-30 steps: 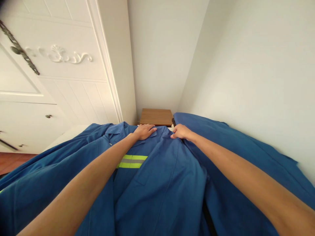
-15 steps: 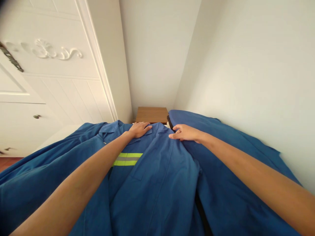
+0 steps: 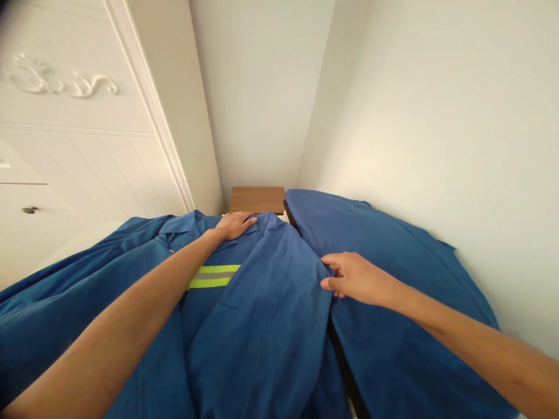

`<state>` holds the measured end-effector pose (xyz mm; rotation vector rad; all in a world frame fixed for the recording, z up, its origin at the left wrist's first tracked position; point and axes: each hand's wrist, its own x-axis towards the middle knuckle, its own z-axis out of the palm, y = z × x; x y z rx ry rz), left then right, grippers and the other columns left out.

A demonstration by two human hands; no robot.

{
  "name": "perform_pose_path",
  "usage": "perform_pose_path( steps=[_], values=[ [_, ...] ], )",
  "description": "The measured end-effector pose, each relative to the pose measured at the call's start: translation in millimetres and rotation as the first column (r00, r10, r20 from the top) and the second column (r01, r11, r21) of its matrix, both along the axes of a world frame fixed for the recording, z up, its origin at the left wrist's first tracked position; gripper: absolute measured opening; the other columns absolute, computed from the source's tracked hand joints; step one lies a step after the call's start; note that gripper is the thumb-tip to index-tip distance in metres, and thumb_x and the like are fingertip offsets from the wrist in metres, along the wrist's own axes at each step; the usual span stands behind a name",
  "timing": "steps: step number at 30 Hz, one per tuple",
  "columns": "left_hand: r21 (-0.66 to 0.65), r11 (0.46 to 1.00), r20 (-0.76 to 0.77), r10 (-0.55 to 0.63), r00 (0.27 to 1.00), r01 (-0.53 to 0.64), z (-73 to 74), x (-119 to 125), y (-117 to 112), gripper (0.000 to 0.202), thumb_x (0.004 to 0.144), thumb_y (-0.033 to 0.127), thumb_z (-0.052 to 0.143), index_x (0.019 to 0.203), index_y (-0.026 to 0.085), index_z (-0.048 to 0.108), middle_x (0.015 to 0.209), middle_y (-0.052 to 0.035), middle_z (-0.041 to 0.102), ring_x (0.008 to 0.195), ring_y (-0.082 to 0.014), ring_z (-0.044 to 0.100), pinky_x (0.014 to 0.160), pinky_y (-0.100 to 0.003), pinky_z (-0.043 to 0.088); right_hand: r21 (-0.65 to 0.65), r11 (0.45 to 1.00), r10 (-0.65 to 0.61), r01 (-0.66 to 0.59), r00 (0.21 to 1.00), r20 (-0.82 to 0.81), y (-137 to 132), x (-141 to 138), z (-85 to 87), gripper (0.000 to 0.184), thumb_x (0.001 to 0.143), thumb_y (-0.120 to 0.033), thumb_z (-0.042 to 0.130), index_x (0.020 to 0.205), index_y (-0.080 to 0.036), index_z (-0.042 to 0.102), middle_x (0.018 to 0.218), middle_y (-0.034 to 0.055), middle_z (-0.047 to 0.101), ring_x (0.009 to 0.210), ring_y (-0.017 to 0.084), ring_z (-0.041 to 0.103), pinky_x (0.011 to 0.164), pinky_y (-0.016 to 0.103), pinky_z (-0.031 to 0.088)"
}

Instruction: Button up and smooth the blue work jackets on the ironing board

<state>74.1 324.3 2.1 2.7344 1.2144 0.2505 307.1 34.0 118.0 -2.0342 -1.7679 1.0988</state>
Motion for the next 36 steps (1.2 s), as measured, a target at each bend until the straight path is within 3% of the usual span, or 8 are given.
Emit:
perform_pose_path(
  steps=[4, 9, 13, 17, 24, 28, 32, 36],
  values=[
    [-0.002, 1.000, -0.008, -0.010, 1.000, 0.010, 2.0, -1.0, -1.1, 0.068, 0.099, 0.064, 0.019, 0.140, 0.021, 0.052, 0.138, -0.0133, 0.060, 0.126, -0.0321, 0.055, 0.104, -0.047, 0.039, -0.145, 0.965, -0.256, 0.217, 0.893, -0.370, -12.9, 19.2, -7.4, 0.042, 0.066, -0.042, 0.082, 0.093, -0.013, 0.069, 0.084, 0.0061, 0.070, 0.069, 0.016, 0.065, 0.064, 0.024, 0.055],
    [0.002, 1.000, -0.015, -0.008, 1.000, 0.008, 4.5, -2.5, -4.6, 0.066, 0.099, 0.064, 0.020, 0.140, 0.023, 0.052, 0.138, -0.0122, 0.061, 0.126, -0.0307, 0.055, 0.104, -0.044, 0.039, -0.198, 0.899, -0.436, 0.391, 0.756, -0.488, -28.3, 36.7, -14.5, 0.042, 0.057, -0.038, 0.090, 0.082, -0.012, 0.069, 0.071, 0.0033, 0.066, 0.058, 0.010, 0.060, 0.056, 0.018, 0.053],
    [0.008, 1.000, -0.014, -0.005, 1.000, 0.005, 4.2, -2.5, -4.0, 0.066, 0.099, 0.064, 0.021, 0.140, 0.023, 0.052, 0.139, -0.0115, 0.060, 0.126, -0.0305, 0.055, 0.105, -0.044, 0.039, -0.102, 0.901, -0.421, 0.421, 0.797, -0.432, -28.9, 37.4, -22.7, 0.045, 0.063, -0.044, 0.087, 0.088, -0.012, 0.068, 0.076, 0.0064, 0.068, 0.061, 0.013, 0.062, 0.061, 0.023, 0.056],
    [0.019, 1.000, -0.012, 0.023, 1.000, -0.023, 3.5, -0.6, -4.2, 0.063, 0.099, 0.062, 0.024, 0.137, 0.023, 0.055, 0.136, -0.0118, 0.062, 0.124, -0.0304, 0.056, 0.104, -0.045, 0.039, 0.107, 0.909, -0.366, 0.402, 0.895, -0.255, -36.3, 36.7, -31.8, 0.067, 0.075, -0.059, 0.072, 0.122, -0.013, 0.060, 0.100, 0.0125, 0.070, 0.075, 0.020, 0.068, 0.065, 0.032, 0.059],
    [0.101, 0.978, 0.062, 0.179, 0.982, -0.185, 18.2, 4.5, -34.6, 0.044, 0.101, 0.039, 0.035, 0.116, 0.011, 0.066, 0.129, -0.0207, 0.061, 0.125, -0.0337, 0.051, 0.104, -0.048, 0.036, 0.696, 0.718, -0.297, -0.017, 0.897, 0.329, -83.4, -9.6, -22.5, 0.052, 0.093, -0.056, 0.052, 0.134, -0.022, 0.055, 0.112, 0.0114, 0.064, 0.071, 0.018, 0.063, 0.069, 0.036, 0.058],
    [0.115, 0.959, 0.167, 0.237, 0.957, -0.258, 51.1, -2.5, -65.2, 0.044, 0.103, 0.032, 0.028, 0.115, 0.012, 0.065, 0.123, -0.0178, 0.063, 0.117, -0.0292, 0.057, 0.096, -0.043, 0.044, 0.723, 0.613, -0.058, -0.317, 0.895, 0.442, -85.7, -57.8, -16.5, 0.037, 0.100, -0.039, 0.048, 0.132, -0.023, 0.055, 0.122, 0.0108, 0.063, 0.102, 0.021, 0.066, 0.092, 0.037, 0.056],
    [0.131, 0.952, 0.266, 0.234, 0.935, -0.276, 86.7, -28.5, -106.3, 0.038, 0.103, 0.029, 0.030, 0.117, 0.016, 0.063, 0.119, -0.0122, 0.066, 0.113, -0.0236, 0.060, 0.096, -0.037, 0.046, 0.667, 0.511, 0.172, -0.542, 0.825, 0.538, -54.0, -107.8, -32.9, 0.049, 0.101, -0.042, 0.046, 0.143, -0.016, 0.047, 0.146, 0.0160, 0.050, 0.136, 0.027, 0.047, 0.111, 0.044, 0.044],
    [0.102, 0.957, 0.501, 0.186, 0.845, -0.271, 89.2, -74.6, -170.4, 0.033, 0.098, 0.032, 0.044, 0.118, 0.015, 0.064, 0.120, -0.0103, 0.068, 0.117, -0.0228, 0.059, 0.105, -0.035, 0.043, 0.524, 0.545, 0.340, -0.655, 0.743, 0.576, -18.2, -148.7, -69.5, 0.067, 0.099, -0.055, 0.042, 0.148, -0.009, 0.042, 0.155, 0.0215, 0.038, 0.145, 0.033, 0.034, 0.116, 0.055, 0.035]
  ],
)
